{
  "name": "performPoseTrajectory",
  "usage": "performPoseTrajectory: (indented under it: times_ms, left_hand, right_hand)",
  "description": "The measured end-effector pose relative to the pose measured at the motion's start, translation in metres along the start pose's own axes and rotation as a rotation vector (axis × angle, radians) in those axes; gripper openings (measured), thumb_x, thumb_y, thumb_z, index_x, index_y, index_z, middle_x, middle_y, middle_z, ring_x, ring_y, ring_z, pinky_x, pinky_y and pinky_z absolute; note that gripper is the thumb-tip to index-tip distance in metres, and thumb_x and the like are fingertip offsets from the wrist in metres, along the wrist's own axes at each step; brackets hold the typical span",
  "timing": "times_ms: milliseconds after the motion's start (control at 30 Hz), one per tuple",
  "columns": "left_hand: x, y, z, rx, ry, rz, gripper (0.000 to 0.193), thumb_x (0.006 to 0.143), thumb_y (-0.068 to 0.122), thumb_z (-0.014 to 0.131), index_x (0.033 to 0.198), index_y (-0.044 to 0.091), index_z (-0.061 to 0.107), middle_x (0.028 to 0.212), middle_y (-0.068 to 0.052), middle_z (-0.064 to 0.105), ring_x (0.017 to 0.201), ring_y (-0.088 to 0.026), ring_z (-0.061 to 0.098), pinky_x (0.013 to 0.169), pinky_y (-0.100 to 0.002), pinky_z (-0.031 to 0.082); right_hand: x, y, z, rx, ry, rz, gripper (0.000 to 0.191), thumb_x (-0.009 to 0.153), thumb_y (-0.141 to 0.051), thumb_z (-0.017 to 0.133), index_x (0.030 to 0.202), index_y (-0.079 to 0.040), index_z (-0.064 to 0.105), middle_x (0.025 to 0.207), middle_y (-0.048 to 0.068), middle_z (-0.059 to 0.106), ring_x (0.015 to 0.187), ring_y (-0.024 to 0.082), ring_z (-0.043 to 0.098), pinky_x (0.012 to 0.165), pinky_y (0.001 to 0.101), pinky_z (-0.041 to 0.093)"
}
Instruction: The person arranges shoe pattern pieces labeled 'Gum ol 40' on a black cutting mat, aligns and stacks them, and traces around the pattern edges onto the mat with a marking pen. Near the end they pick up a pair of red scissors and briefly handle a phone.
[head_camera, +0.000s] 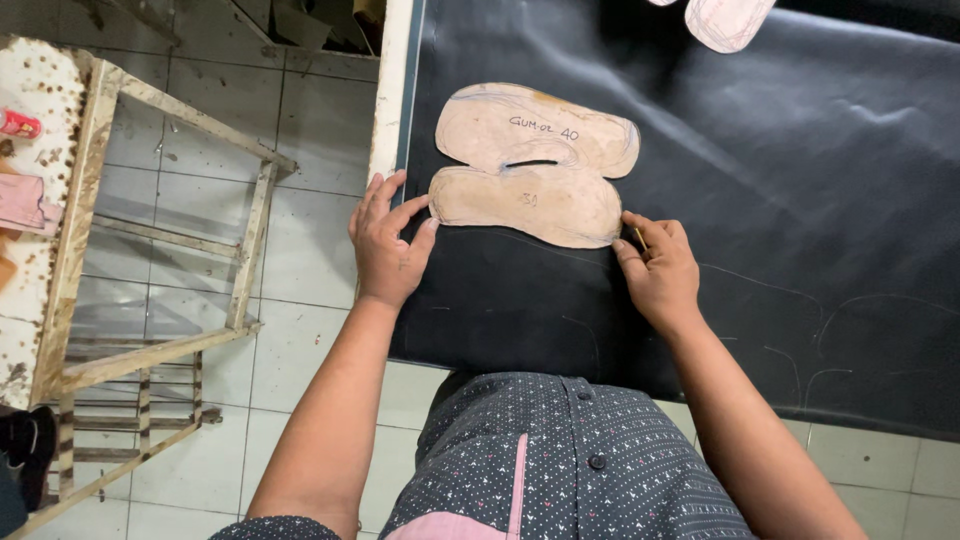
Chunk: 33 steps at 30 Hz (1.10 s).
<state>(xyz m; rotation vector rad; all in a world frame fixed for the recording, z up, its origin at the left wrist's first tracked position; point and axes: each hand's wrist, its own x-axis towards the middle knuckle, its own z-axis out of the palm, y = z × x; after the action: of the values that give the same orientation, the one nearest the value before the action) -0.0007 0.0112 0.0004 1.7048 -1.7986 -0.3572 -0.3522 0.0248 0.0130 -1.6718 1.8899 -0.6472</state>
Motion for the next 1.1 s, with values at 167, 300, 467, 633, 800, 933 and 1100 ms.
performPoseTrajectory:
  times_ms: [167,300,467,633,800,933,1100]
  left_hand:
    - [-0.001,-0.001,0.000,0.003,-0.006,-0.005,0.028,0.087,0.025,0.078,0.113,0.015,0.078,0.147,-0.010,0.059,0.147,-0.036,0.044,0.119,-0.052,0.029]
    - [-0.005,0.000,0.000,-0.002,-0.007,-0.003,0.027,0.089,0.025,0.077,0.115,0.014,0.077,0.149,-0.010,0.058,0.149,-0.036,0.043,0.121,-0.053,0.029]
    - [-0.016,0.003,0.000,-0.005,-0.014,-0.037,0.028,0.089,0.024,0.077,0.115,0.014,0.078,0.149,-0.010,0.057,0.148,-0.036,0.042,0.120,-0.053,0.028]
    - [-0.019,0.002,0.001,-0.009,-0.024,-0.036,0.028,0.089,0.024,0.077,0.116,0.014,0.078,0.149,-0.010,0.057,0.148,-0.036,0.042,0.120,-0.053,0.027]
    - [-0.019,0.002,0.001,-0.010,-0.015,-0.028,0.028,0.089,0.025,0.077,0.115,0.014,0.078,0.148,-0.010,0.057,0.148,-0.036,0.042,0.120,-0.053,0.028]
    - [-0.019,0.002,0.002,-0.011,-0.015,-0.033,0.028,0.089,0.025,0.077,0.115,0.015,0.078,0.148,-0.009,0.058,0.148,-0.036,0.042,0.120,-0.053,0.027]
    - [-0.017,0.000,0.004,-0.018,-0.008,-0.031,0.029,0.089,0.025,0.077,0.115,0.014,0.077,0.148,-0.009,0.058,0.148,-0.035,0.043,0.120,-0.052,0.028]
  right_hand:
    - [-0.004,0.001,0.003,0.016,0.016,-0.008,0.036,0.093,-0.022,0.075,0.128,-0.015,0.072,0.102,0.006,0.061,0.081,0.020,0.064,0.075,0.0342,0.052]
    - [-0.006,0.001,0.001,0.016,0.001,-0.007,0.036,0.093,-0.021,0.075,0.128,-0.015,0.072,0.101,0.006,0.060,0.080,0.019,0.063,0.075,0.0342,0.052]
    - [-0.013,-0.003,-0.006,0.005,-0.005,-0.031,0.036,0.093,-0.020,0.075,0.128,-0.015,0.072,0.100,0.006,0.060,0.081,0.019,0.062,0.075,0.0340,0.051]
    - [-0.019,-0.006,-0.008,-0.005,-0.016,-0.010,0.036,0.092,-0.020,0.075,0.128,-0.015,0.072,0.099,0.006,0.060,0.080,0.019,0.063,0.074,0.0341,0.051]
    - [-0.019,-0.007,-0.008,0.001,-0.014,0.000,0.035,0.092,-0.021,0.075,0.127,-0.015,0.072,0.101,0.006,0.060,0.078,0.019,0.063,0.073,0.0341,0.051]
    - [-0.019,-0.006,-0.006,0.001,-0.009,-0.002,0.034,0.092,-0.022,0.075,0.126,-0.015,0.072,0.102,0.006,0.061,0.077,0.019,0.063,0.073,0.0343,0.051]
    - [-0.018,-0.003,-0.006,-0.024,-0.001,-0.018,0.035,0.093,-0.022,0.076,0.127,-0.016,0.073,0.100,0.006,0.061,0.079,0.019,0.064,0.073,0.0344,0.051]
